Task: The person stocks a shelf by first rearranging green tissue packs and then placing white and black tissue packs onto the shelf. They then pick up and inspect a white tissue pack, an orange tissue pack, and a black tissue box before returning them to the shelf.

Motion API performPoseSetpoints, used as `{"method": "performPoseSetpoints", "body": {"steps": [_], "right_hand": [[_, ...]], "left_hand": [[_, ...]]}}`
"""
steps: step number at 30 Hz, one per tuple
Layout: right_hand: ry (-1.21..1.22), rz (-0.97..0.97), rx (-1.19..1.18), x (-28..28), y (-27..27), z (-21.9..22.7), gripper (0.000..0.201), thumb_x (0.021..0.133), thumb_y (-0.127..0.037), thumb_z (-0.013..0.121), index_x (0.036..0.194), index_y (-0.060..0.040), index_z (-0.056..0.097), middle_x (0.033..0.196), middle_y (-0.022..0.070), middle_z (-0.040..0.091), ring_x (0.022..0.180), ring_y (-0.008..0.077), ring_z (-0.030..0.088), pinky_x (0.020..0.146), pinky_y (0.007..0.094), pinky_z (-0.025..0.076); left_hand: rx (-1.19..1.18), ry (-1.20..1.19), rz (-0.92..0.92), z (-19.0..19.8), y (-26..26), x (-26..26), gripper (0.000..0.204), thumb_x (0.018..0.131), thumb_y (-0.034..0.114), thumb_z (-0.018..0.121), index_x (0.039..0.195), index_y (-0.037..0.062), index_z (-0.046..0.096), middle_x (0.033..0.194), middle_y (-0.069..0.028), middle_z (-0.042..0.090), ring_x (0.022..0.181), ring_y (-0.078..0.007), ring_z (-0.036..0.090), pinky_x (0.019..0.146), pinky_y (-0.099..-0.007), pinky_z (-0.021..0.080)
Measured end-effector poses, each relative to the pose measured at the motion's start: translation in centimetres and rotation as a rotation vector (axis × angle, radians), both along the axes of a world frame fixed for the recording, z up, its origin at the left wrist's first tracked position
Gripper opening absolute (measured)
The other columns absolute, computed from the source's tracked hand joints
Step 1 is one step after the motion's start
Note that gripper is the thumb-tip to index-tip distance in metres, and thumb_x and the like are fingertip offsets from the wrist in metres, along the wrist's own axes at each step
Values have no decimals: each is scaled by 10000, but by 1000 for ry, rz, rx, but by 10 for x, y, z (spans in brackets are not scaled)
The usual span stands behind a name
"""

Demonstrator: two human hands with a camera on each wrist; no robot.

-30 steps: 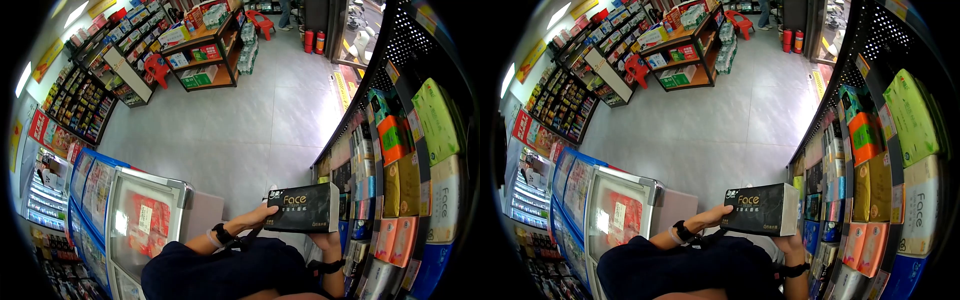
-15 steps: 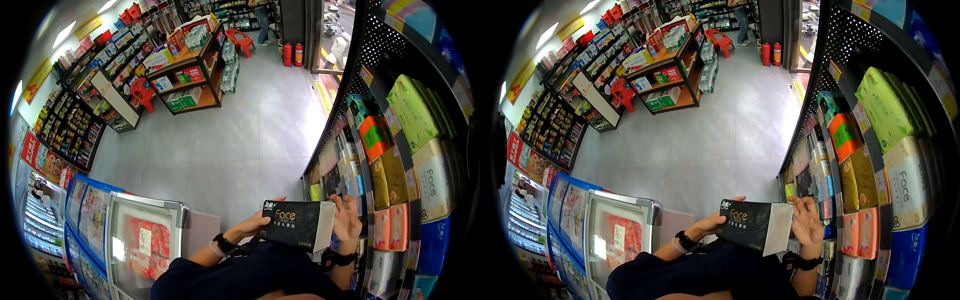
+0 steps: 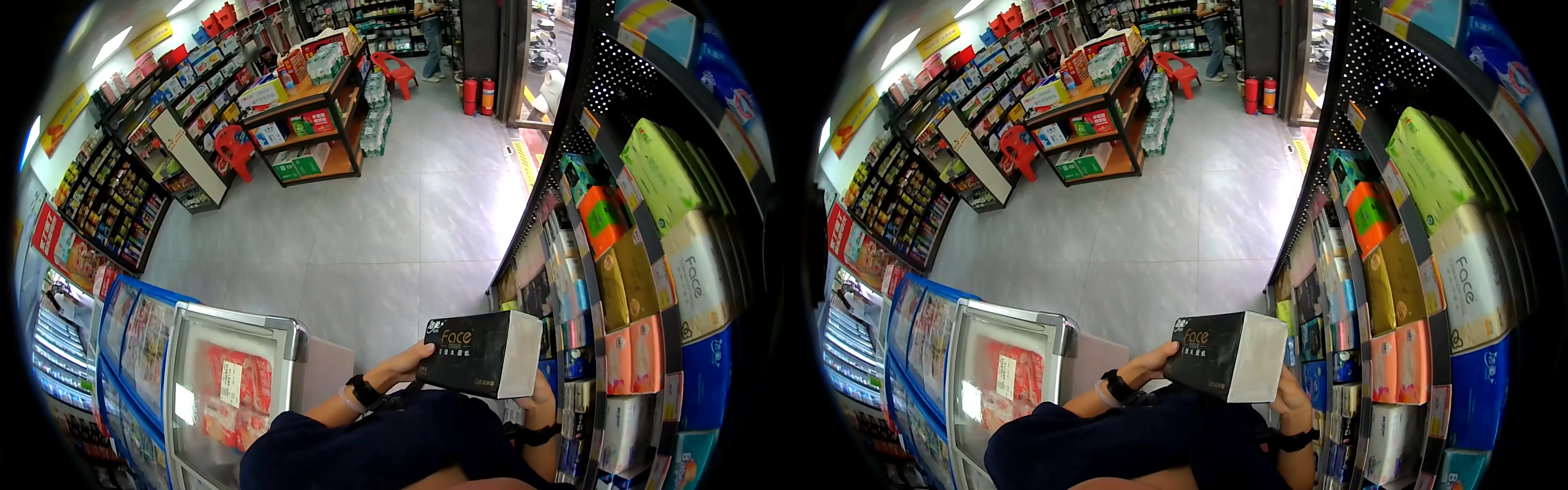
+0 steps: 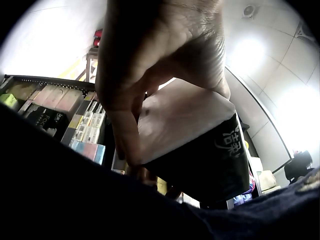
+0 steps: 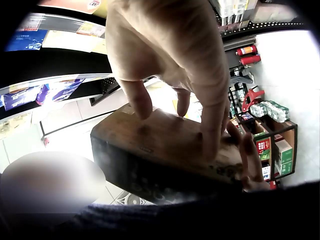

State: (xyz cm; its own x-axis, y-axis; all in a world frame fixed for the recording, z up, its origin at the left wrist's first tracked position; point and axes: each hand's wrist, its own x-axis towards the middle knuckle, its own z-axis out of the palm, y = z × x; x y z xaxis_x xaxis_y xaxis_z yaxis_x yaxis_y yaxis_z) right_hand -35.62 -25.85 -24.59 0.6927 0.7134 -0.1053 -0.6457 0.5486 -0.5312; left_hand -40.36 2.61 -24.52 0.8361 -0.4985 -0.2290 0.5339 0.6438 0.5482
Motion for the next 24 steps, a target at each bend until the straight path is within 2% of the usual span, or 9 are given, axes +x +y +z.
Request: {"method": "performPoseSetpoints", "body": {"steps": [1,4,5,11,13,16,19,22,24], "right_hand": [[75,42,159,-6,-3,-16,490,922,-147,481,1368,-25,318,1333,138,438,1195,252,472,995,403,395],[110,65,-12,-17,-2,-9,511,922,-167,488,1374,-24,298,1343,162,418,1188,303,472,989,470,394],[90,120,58,-17,1,10,558,911,-148,496,1394,-31,242,1355,189,390,1204,361,442,973,549,384],[-29,142,-39,-28,-4,48,710,866,-135,550,1432,-81,124,1406,199,298,1256,388,366,964,616,348],[-56,170,-7,-28,-7,49,757,857,-160,569,1442,-115,91,1433,188,245,1292,380,316,969,629,322],[-42,169,-19,-27,-10,50,752,861,-167,562,1443,-114,89,1419,194,270,1274,381,346,963,605,348],[-84,297,-38,-20,-14,53,743,868,-109,546,1443,-95,76,1407,193,298,1233,343,410,965,515,389],[-81,230,-262,-22,-26,-8,667,868,-51,539,1424,-43,171,1367,175,369,1182,269,460,963,391,404],[-29,156,-362,-27,-35,-20,656,867,-46,540,1418,-37,186,1361,171,377,1178,261,460,962,383,404]], "left_hand": [[-20,17,-5,-6,-2,0,770,802,417,654,1354,8,306,1281,-156,475,1126,-223,521,962,-352,441],[-76,57,-10,-10,-7,3,707,819,425,631,1312,-8,369,1272,-167,490,1113,-234,536,965,-357,438],[-92,64,-21,-11,-8,5,698,824,428,624,1310,-6,374,1276,-169,488,1113,-236,537,966,-358,437],[-61,114,-11,-21,-24,19,724,789,496,631,1267,-12,437,1227,-164,537,1072,-238,566,930,-345,458],[-210,87,-66,-33,-27,26,714,783,479,642,1260,-15,444,1210,-163,550,1058,-240,575,925,-348,462],[-250,113,-94,-33,-26,30,692,770,443,663,1239,-24,460,1178,-173,568,1024,-255,594,914,-364,473],[-376,99,-173,-39,-24,35,682,770,420,667,1230,-38,460,1178,-192,564,1009,-265,602,916,-382,473],[-401,210,-205,-45,-27,39,666,773,397,667,1232,-38,458,1183,-196,561,1007,-269,604,909,-383,478],[-322,194,-218,-40,-29,43,651,771,339,681,1250,-34,447,1204,-198,547,1027,-282,592,911,-390,478]]}}
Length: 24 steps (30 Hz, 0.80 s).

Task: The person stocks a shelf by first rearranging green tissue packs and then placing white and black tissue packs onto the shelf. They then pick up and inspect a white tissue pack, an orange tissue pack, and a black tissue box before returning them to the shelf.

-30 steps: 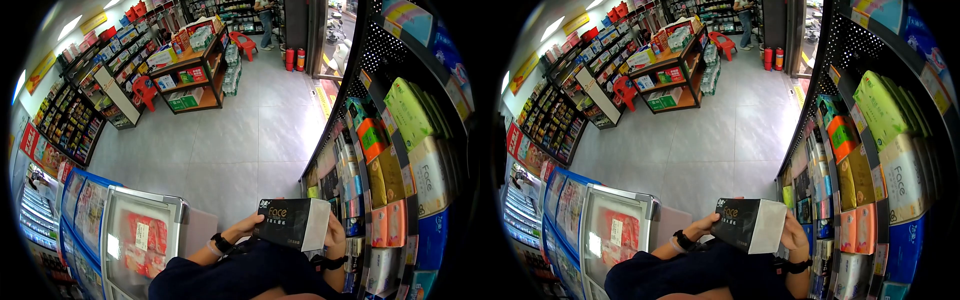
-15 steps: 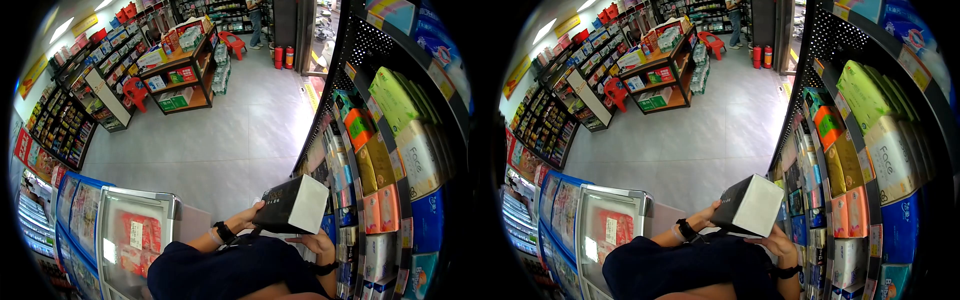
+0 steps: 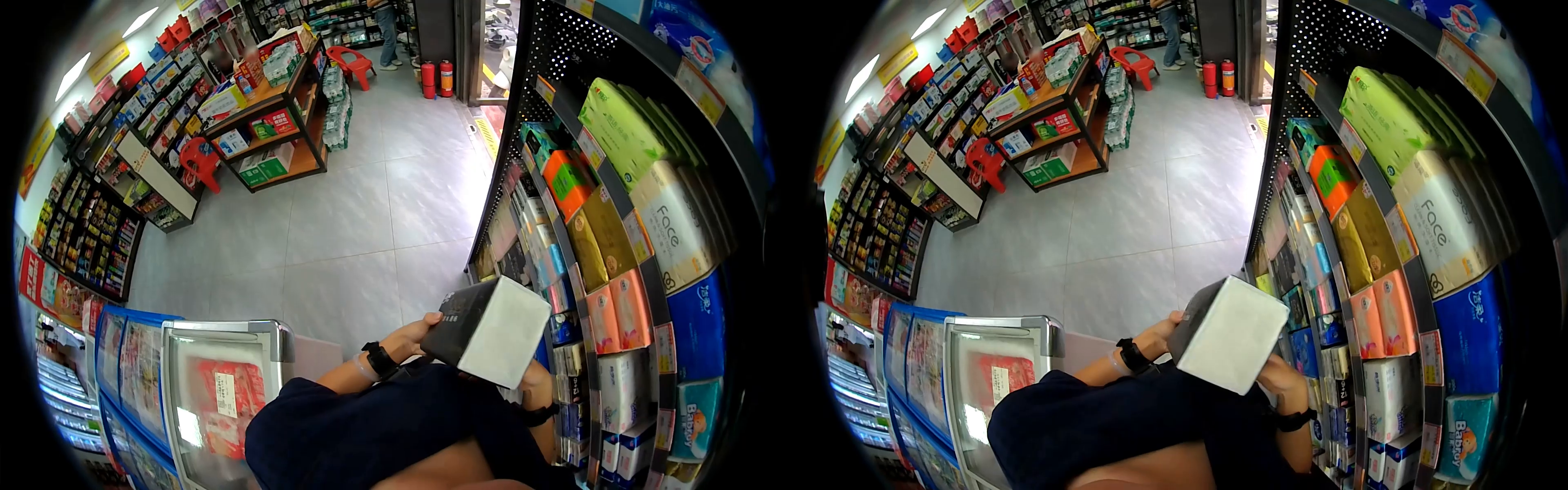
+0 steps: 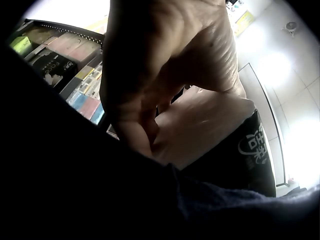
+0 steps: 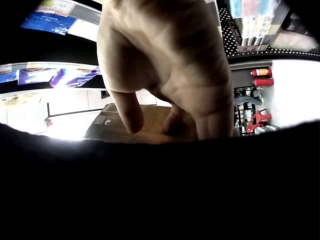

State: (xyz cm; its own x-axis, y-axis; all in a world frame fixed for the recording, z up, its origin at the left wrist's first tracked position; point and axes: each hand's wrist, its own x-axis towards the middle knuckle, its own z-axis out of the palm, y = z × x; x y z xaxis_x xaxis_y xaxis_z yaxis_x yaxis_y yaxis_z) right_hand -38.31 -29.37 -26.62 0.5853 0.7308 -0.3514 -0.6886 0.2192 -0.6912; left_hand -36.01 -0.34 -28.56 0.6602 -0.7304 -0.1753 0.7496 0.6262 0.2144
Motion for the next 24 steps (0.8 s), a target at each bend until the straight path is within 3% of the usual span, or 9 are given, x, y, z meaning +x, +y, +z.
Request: {"method": "performPoseSetpoints", "body": {"steps": [4,6,11,14,15,18,21,24], "right_hand": [[37,-111,-62,-3,-9,1,634,864,-36,542,1407,-26,215,1348,163,393,1169,245,461,959,366,402],[18,-103,-86,0,-6,7,624,862,-31,542,1402,-21,230,1341,159,401,1164,237,462,958,358,402],[-91,49,-186,23,25,37,598,858,-19,544,1388,-7,266,1325,149,421,1153,217,463,956,337,400],[-205,144,-246,33,40,50,583,856,-11,545,1379,1,288,1315,143,434,1146,205,464,954,325,399],[-294,174,-258,34,43,54,527,856,-39,559,1340,23,360,1274,127,473,1134,189,460,943,311,401],[-331,117,-225,35,51,89,535,866,-51,545,1352,25,334,1253,123,493,1127,190,468,927,316,412],[-341,16,85,38,37,86,555,878,-169,562,1338,12,310,1228,171,505,1078,231,529,893,337,439],[-332,-72,271,42,35,95,544,878,-247,570,1299,-3,327,1189,206,517,1027,272,566,858,380,465]], "left_hand": [[-62,-194,-14,36,-3,13,690,746,279,717,1279,-37,414,1228,-197,528,1067,-286,568,928,-398,468],[-101,-319,36,83,-16,13,692,742,272,723,1280,-36,414,1228,-196,530,1077,-282,563,931,-398,464],[-38,-149,103,15,15,-6,623,765,290,688,1245,-35,459,1198,-188,555,1064,-283,573,906,-413,477],[-105,-186,160,6,25,-13,596,782,295,665,1235,-39,469,1191,-189,559,1058,-284,577,911,-415,473],[-94,-188,201,7,28,-17,579,796,292,643,1235,-42,467,1197,-191,555,1059,-286,577,912,-415,472],[-88,-279,256,13,38,-14,561,827,302,602,1244,-44,455,1206,-193,547,1072,-282,570,912,-405,474],[-57,-330,267,26,45,-8,571,839,316,585,1257,-45,439,1212,-193,543,1078,-278,566,912,-388,476],[159,-309,307,35,52,-3,593,847,320,578,1282,-43,405,1222,-182,534,1088,-271,558,913,-372,477]]}}
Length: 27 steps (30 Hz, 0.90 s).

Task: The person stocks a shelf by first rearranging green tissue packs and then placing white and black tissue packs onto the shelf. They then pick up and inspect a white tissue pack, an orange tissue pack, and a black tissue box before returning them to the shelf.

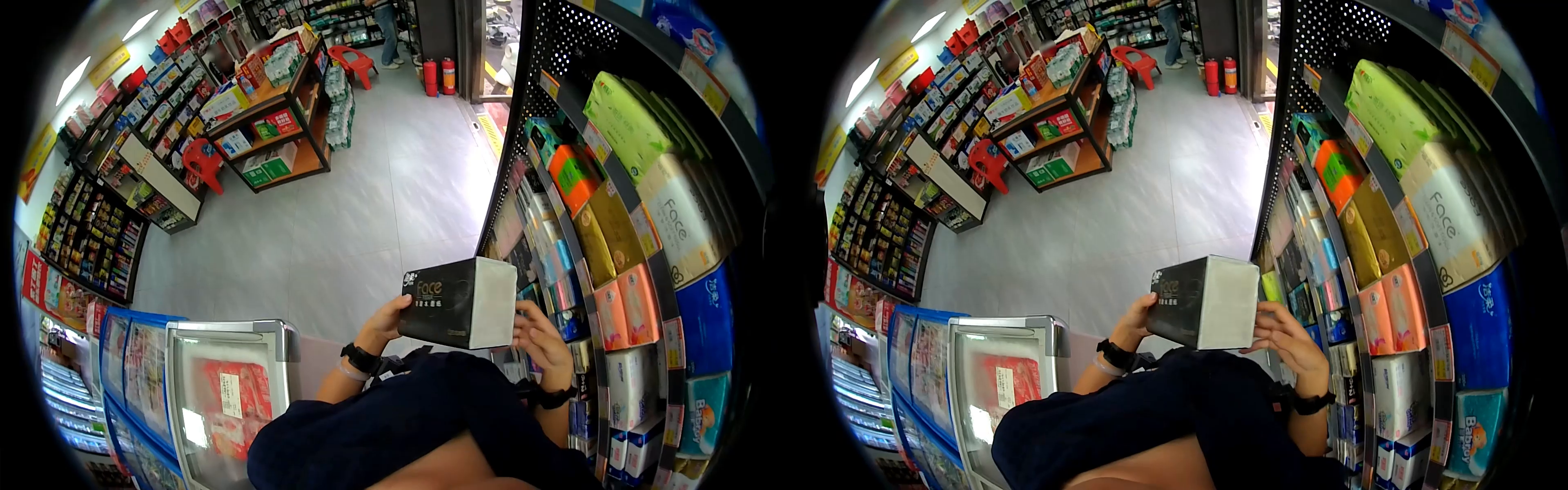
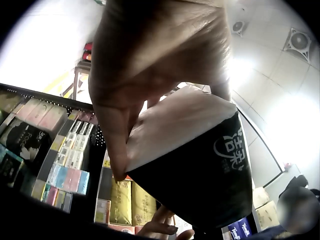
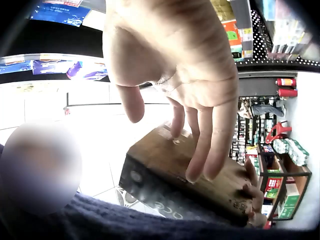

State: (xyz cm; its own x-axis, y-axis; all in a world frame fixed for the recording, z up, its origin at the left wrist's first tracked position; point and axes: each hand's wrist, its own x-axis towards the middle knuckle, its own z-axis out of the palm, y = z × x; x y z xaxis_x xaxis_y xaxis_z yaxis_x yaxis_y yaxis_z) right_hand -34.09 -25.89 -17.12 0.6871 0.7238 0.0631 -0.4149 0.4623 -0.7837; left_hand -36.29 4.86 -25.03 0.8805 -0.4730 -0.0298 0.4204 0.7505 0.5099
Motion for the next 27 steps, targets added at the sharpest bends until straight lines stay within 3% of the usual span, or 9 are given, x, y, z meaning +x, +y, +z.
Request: {"method": "performPoseSetpoints", "body": {"steps": [3,8,9,11,15,18,22,24,27], "right_hand": [[-89,-122,-27,-1,-8,-4,485,887,-253,551,1247,19,372,1178,252,521,1056,338,560,856,450,470],[-69,6,242,5,-8,-18,457,895,-255,524,1240,10,385,1123,347,518,1041,426,549,885,496,449],[-41,-12,222,6,-6,-18,456,896,-256,522,1241,9,384,1126,352,513,1038,427,551,887,499,447],[-61,-45,162,9,-3,-15,468,901,-262,510,1254,12,368,1140,364,498,1021,424,560,857,492,469],[-29,14,106,12,-2,-12,535,886,-260,540,1297,6,324,1162,367,482,934,395,607,766,424,519],[-31,60,50,13,-4,-11,587,871,-248,568,1329,0,296,1172,364,478,913,382,618,757,405,521],[-83,139,71,13,-6,-11,738,841,-291,614,1389,-20,200,1192,351,474,940,372,612,750,422,516],[-83,134,100,9,-9,-23,816,822,-321,637,1412,-37,149,1203,342,471,956,367,608,759,432,512],[19,88,130,9,-9,-25,879,810,-349,647,1428,-68,89,1212,353,455,985,408,583,771,479,500]], "left_hand": [[132,-113,74,35,-6,6,749,796,321,632,1364,-14,277,1279,-168,471,1119,-247,529,927,-359,466],[-5,-229,240,51,11,0,913,697,380,696,1396,22,231,1273,-159,465,1114,-234,524,937,-343,452],[-69,-166,294,58,10,-9,912,682,383,695,1394,31,246,1255,-167,482,1118,-240,523,926,-342,461],[-252,-103,237,57,22,-17,733,821,460,590,1402,149,268,1200,-221,501,1093,-332,533,845,-456,508],[-333,-167,294,42,15,-17,649,827,405,616,1351,144,336,1170,-206,517,1057,-350,553,783,-447,539],[-31,-173,302,56,14,-17,887,611,409,655,1322,-7,328,1145,-175,504,1032,-274,557,861,-362,497],[100,-124,141,68,9,-6,886,680,356,690,1361,-15,260,1212,-164,470,1099,-235,528,910,-336,473],[377,-190,183,58,2,2,899,673,433,684,1339,-27,292,1195,-160,488,1081,-249,540,895,-345,484],[266,-119,159,56,-3,-2,875,726,410,669,1368,-18,256,1246,-161,472,1110,-225,524,920,-327,464]]}}
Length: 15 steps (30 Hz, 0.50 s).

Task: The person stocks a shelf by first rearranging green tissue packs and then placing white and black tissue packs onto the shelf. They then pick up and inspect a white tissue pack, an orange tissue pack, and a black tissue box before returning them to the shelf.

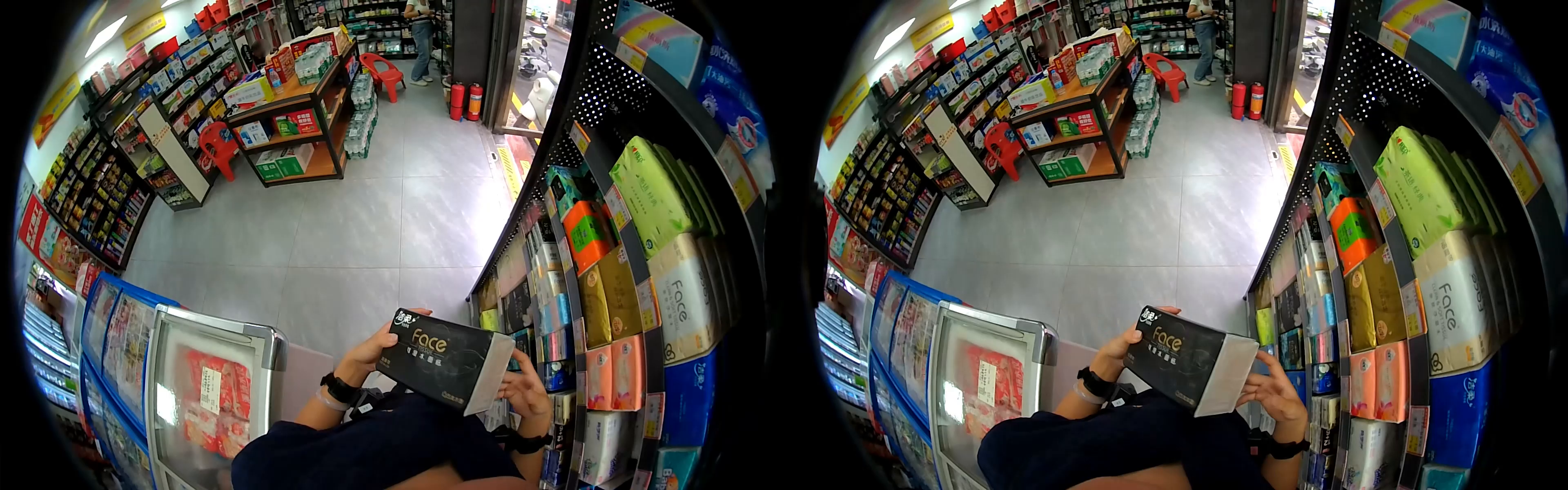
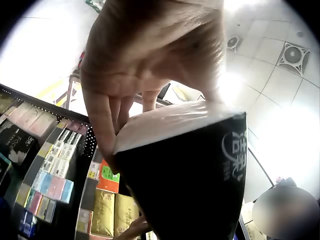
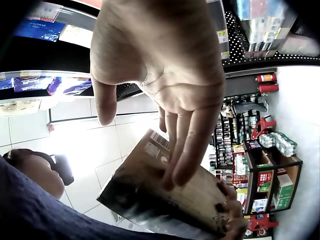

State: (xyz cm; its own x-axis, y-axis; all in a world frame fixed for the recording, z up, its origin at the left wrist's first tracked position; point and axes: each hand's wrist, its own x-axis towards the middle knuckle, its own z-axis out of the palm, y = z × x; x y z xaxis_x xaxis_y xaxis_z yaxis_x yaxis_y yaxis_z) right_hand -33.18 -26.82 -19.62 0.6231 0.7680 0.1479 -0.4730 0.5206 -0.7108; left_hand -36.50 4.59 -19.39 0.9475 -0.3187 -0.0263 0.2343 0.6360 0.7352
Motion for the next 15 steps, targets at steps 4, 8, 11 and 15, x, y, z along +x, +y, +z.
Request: {"method": "performPoseSetpoints", "body": {"steps": [4,8,11,15], "right_hand": [[60,-16,108,0,2,-8,838,824,-360,628,1419,-65,115,1227,396,406,1009,457,554,774,520,499],[18,-24,96,8,5,-5,793,835,-374,612,1407,-66,158,1228,419,385,1044,474,531,804,513,492],[10,4,106,16,6,-2,758,846,-375,598,1403,-71,183,1223,425,385,1044,469,533,812,511,488],[-9,64,112,24,15,-2,693,873,-343,563,1402,-77,205,1238,426,365,1055,464,526,809,519,490]], "left_hand": [[-156,110,40,-27,6,-9,833,749,420,645,1360,-18,287,1228,-167,503,1098,-207,533,905,-322,470],[-511,314,159,-31,19,-20,753,816,516,530,1393,105,275,1290,-222,409,1062,-309,520,830,-422,480],[-770,-125,-131,8,22,11,707,852,536,484,1406,165,251,1290,-249,382,969,-390,536,671,-482,504],[-919,-178,-196,8,26,24,702,858,542,464,1413,187,222,1311,-235,367,1008,-396,517,712,-490,491]]}}
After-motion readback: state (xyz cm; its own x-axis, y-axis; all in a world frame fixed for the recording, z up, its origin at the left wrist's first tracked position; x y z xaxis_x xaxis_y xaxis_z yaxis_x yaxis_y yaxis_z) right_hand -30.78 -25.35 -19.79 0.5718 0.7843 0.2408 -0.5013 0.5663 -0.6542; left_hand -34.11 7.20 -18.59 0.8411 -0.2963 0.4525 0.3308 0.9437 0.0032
